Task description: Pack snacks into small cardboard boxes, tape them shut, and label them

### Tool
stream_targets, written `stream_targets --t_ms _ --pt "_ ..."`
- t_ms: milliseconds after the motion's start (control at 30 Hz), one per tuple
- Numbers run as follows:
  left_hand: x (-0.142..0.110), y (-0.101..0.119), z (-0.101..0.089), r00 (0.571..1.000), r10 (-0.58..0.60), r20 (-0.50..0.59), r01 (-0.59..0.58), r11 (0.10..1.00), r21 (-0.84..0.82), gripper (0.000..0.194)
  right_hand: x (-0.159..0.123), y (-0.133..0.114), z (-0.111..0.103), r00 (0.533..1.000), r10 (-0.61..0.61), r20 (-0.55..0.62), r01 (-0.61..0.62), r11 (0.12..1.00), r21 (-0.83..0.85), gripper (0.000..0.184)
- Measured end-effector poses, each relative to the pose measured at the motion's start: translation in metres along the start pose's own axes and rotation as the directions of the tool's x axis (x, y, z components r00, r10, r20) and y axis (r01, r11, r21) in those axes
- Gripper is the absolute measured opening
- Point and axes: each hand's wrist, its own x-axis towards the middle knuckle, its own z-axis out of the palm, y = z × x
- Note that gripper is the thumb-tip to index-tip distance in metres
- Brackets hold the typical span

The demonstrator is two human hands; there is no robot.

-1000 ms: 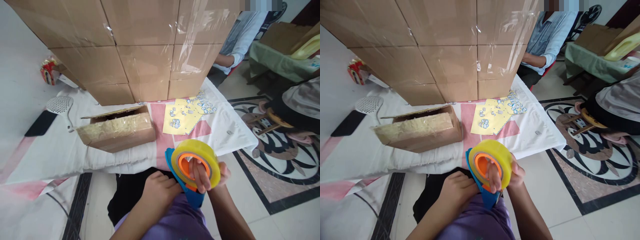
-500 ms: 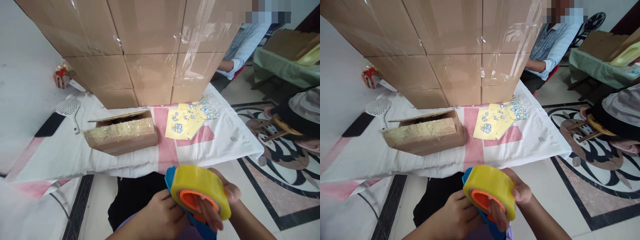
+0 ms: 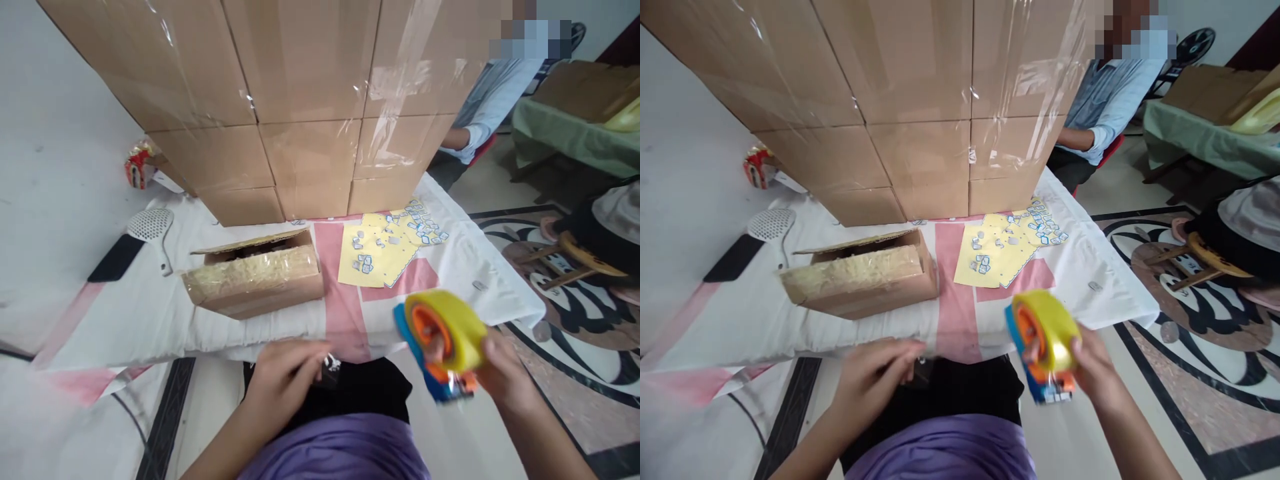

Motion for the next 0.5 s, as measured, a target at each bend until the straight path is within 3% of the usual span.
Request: stream_targets --t_ms 33,100,167,200,300,400,433,500 --pt "0.003 -0.001 0.004 0.987 -0.159 -0.031 0.154 0.98 -0.123 0.02 0.016 0.002 -0.006 0.977 -0.086 -0.197 0.085 0.996 -0.015 0.049" --pt "0.01 -0.005 0.006 0.907 -0.418 -0.047 0.381 0.865 -0.326 0.024 0.051 0.007 -0.022 0.825 -0.235 -0.515 0.231 0.97 -0.073 0.043" --pt "0.016 -0.009 0.003 0.847 -0.53 -0.045 0.457 0.767 -0.45 0.029 0.081 0.011 -0.04 0.703 -0.327 -0.631 0.31 0.94 -0.142 0.042" --pt "0.018 -0.011 0.0 0.832 -0.554 -0.043 0.467 0.739 -0.485 0.032 0.093 0.012 -0.048 0.683 -0.346 -0.643 0.326 0.933 -0.154 0.042" --pt "0.019 -0.016 -0.007 0.806 -0.589 -0.059 0.479 0.707 -0.521 0.037 0.116 0.01 -0.068 0.702 -0.309 -0.641 0.314 0.943 -0.111 0.043" --pt "0.019 -0.018 -0.011 0.771 -0.632 -0.078 0.497 0.674 -0.546 0.039 0.12 0.006 -0.084 0.754 -0.201 -0.626 0.185 0.979 -0.092 0.041" --pt "0.02 -0.019 -0.012 0.76 -0.645 -0.082 0.5 0.66 -0.56 0.039 0.118 0.005 -0.089 0.762 -0.173 -0.624 0.129 0.985 -0.115 0.039" --pt "0.022 -0.019 -0.014 0.74 -0.666 -0.091 0.494 0.631 -0.598 0.041 0.11 0.004 -0.098 0.75 -0.261 -0.608 0.082 0.948 -0.306 0.036"
